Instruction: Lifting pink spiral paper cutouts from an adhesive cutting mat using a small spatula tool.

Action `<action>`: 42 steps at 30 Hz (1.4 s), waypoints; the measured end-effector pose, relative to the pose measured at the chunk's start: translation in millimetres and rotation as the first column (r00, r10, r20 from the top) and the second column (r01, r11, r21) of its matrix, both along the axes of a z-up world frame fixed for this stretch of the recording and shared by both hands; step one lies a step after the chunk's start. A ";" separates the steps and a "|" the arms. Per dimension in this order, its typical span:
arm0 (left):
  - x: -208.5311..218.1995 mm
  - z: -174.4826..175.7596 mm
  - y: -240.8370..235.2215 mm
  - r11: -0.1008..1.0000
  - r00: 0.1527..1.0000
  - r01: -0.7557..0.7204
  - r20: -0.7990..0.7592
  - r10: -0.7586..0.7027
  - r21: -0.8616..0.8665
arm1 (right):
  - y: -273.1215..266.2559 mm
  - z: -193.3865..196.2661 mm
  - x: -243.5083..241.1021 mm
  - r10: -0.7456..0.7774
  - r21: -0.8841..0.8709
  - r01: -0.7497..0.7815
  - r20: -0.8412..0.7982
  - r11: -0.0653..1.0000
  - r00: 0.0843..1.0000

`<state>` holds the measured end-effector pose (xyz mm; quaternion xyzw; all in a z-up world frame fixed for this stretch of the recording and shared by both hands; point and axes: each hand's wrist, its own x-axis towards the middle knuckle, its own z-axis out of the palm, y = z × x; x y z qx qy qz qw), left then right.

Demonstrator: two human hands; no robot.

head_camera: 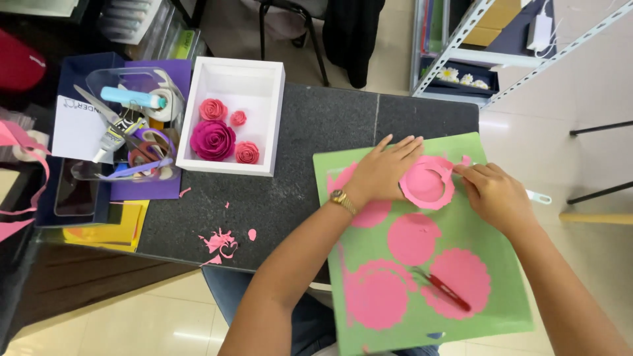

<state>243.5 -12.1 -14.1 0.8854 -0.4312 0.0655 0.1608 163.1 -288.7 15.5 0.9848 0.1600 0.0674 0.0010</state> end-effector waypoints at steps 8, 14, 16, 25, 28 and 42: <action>-3.1 42.4 -16.8 0.941 0.919 0.297 0.220 -0.328 0.164 | 10.2 17.8 -64.2 -0.311 -0.012 0.313 -0.157 0.950 0.937; -96.9 48.7 -17.3 0.865 0.864 -0.502 0.041 0.502 -0.005 | 18.2 -3.3 -97.4 -0.404 -0.053 0.410 0.094 0.910 0.910; -116.9 56.0 -12.0 0.894 0.840 -0.447 -0.325 0.434 0.039 | 23.3 -5.5 -101.6 -0.329 -0.151 0.387 0.306 0.910 0.893; -105.2 52.3 5.7 0.967 0.879 -0.254 -0.423 0.222 -0.020 | -0.6 -10.9 -99.6 -0.287 -0.203 0.361 0.322 0.910 0.902; -98.7 42.5 5.9 0.978 0.889 -0.207 -0.419 0.186 -0.005 | -9.9 -8.6 -106.6 -0.265 -0.229 0.332 0.277 0.915 0.923; -86.2 34.9 12.4 0.995 0.912 -0.097 -0.401 0.080 -0.022 | -3.3 -13.3 -93.9 -0.178 -0.194 0.236 0.274 0.952 0.945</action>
